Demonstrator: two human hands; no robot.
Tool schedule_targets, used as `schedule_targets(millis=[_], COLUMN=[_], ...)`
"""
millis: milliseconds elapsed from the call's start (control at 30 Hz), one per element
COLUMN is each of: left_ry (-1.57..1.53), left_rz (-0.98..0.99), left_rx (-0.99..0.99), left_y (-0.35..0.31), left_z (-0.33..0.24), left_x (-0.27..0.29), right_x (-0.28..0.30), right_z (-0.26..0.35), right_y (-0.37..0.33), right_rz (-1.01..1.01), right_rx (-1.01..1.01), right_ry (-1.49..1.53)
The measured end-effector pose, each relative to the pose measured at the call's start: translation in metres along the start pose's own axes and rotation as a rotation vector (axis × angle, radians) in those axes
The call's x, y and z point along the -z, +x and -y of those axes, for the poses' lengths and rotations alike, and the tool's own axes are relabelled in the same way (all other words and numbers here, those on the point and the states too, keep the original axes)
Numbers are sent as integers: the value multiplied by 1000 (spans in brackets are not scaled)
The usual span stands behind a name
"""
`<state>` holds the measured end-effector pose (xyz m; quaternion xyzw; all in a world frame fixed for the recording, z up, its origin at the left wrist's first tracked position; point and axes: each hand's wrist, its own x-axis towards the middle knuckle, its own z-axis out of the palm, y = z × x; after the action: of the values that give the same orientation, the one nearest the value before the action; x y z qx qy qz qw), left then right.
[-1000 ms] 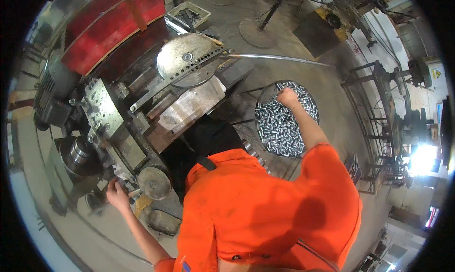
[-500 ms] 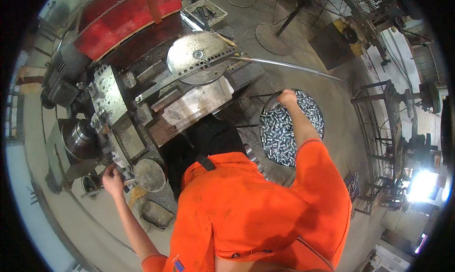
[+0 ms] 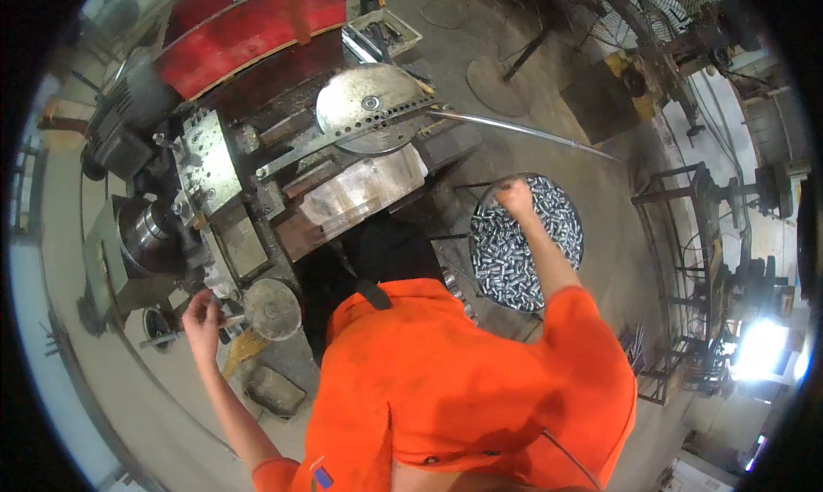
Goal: The person operates a manual metal forming machine in a workshop. They repeatedly insert small metal pieces into the machine, pull a lever to activate the forming process, and then remove the finished parts.
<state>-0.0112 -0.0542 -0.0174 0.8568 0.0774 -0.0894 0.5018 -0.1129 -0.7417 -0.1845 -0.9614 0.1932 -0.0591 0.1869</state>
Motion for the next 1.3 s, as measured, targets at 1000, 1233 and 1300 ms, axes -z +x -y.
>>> schedule_targets(millis=[1000,1233,1300], left_ry=[-390,-369,-300], left_rz=[137,181,173], left_rx=[-153,-137,-163], left_y=[-34,-27,-32], left_z=[-133,-118,-106], left_x=[-67,-31,1], right_x=[91,85,84], right_z=[473,511,528], right_y=[-29,-12,-2], right_rz=[171,313,335], right_rx=[1390,1500,1541], right_ry=[561,433,463])
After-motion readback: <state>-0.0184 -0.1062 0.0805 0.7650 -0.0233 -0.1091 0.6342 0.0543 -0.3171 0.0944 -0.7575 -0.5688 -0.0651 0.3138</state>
